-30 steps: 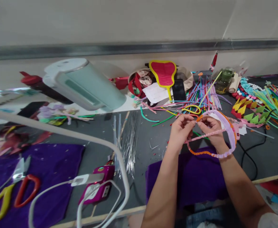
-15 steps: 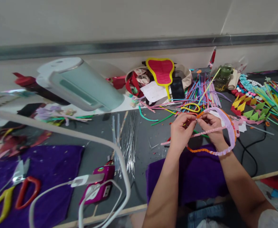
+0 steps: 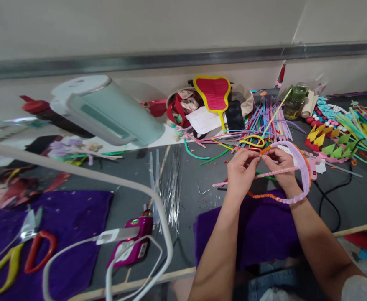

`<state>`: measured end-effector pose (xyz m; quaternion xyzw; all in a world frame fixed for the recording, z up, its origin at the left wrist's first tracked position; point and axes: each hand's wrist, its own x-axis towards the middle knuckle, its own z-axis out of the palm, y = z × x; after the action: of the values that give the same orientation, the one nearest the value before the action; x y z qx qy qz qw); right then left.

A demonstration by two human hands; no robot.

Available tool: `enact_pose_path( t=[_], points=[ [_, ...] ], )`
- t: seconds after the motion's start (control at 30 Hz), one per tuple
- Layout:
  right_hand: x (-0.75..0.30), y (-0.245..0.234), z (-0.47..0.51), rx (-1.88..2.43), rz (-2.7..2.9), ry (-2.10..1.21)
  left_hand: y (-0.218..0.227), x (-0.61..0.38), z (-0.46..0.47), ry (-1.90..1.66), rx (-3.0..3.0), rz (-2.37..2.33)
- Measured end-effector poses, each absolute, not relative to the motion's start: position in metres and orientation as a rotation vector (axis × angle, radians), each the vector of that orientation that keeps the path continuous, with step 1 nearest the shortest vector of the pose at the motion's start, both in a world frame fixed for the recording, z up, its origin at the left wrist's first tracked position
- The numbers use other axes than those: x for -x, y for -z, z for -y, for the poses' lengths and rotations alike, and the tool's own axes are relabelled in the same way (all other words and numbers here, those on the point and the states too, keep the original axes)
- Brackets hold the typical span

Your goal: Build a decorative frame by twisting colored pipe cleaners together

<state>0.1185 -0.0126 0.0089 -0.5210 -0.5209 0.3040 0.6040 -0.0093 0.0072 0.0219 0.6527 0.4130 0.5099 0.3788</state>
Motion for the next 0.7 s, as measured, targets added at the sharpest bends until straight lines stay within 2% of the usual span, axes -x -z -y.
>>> enact_pose_path(
  t=[0.3,0.7],
  points=[
    [-0.1143,-0.004,0.0125,1.166,1.115,-0.672,-0.0185,0.0072,-0.0053,-1.337,-1.541,-1.04],
    [-0.1138,-0.005,0.0127,1.175,1.121,-0.643,-0.023,0.0069,-0.0028,-1.39,-1.702,-1.051]
  ],
)
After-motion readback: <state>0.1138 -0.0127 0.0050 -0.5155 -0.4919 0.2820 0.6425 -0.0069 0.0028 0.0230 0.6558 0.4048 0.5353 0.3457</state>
